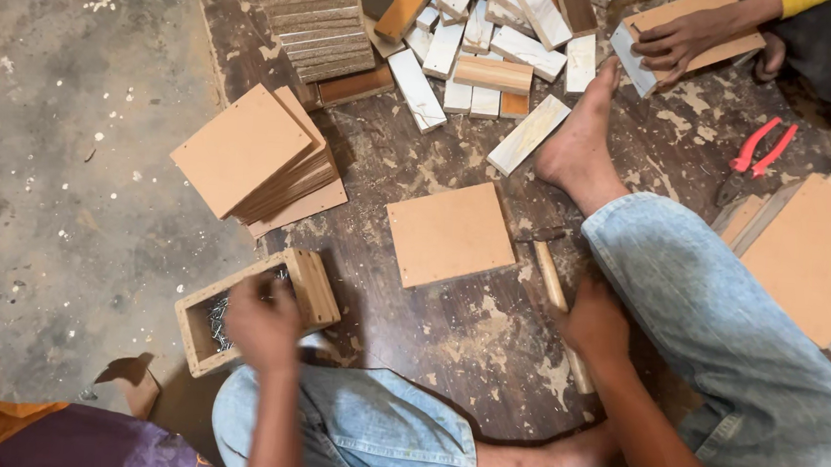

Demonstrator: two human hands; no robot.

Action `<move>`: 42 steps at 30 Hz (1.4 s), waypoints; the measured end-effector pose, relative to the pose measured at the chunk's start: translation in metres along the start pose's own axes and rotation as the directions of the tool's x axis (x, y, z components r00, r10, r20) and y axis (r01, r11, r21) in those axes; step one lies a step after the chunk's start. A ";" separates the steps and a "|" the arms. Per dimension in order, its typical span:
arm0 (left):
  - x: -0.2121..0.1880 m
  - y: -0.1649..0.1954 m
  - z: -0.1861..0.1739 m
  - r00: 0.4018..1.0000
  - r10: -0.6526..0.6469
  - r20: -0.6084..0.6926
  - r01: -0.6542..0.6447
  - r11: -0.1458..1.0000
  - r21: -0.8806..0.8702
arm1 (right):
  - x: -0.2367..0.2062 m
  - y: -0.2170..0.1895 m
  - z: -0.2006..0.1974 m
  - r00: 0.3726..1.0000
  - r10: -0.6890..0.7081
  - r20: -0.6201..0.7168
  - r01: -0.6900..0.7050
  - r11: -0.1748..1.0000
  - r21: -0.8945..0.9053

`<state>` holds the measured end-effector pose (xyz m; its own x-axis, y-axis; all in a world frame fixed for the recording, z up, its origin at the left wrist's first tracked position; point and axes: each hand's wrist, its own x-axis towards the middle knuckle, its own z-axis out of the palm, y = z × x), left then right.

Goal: The person sits on the floor assembling small wooden boxes. They take nails from a wooden nail tray, hold a box side against a base, and hammer nails to fasten the pieces, then set finished boxes aside and pick up the next one.

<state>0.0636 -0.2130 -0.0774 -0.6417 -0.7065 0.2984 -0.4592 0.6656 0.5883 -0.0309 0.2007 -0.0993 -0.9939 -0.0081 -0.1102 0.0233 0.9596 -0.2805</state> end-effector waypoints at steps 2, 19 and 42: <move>0.020 -0.015 -0.011 0.953 -0.181 0.243 0.121 0.962 0.243 | 0.000 -0.001 0.001 0.992 0.050 0.113 -0.047 0.998 -0.028; 0.025 -0.020 -0.016 0.942 -0.157 0.296 0.087 0.968 0.234 | -0.083 0.034 -0.040 0.762 0.016 0.647 -0.628 0.261 0.733; 0.030 -0.024 -0.031 0.974 -0.109 0.200 0.173 0.926 -0.336 | -0.090 0.050 0.006 0.805 0.071 0.589 -0.591 0.174 0.788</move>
<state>0.0741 -0.2575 -0.0587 -0.6977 -0.7124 0.0762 -0.3296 0.4136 0.8487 0.0607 0.2482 -0.1092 -0.7351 -0.1038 -0.6700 0.6766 -0.0503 -0.7346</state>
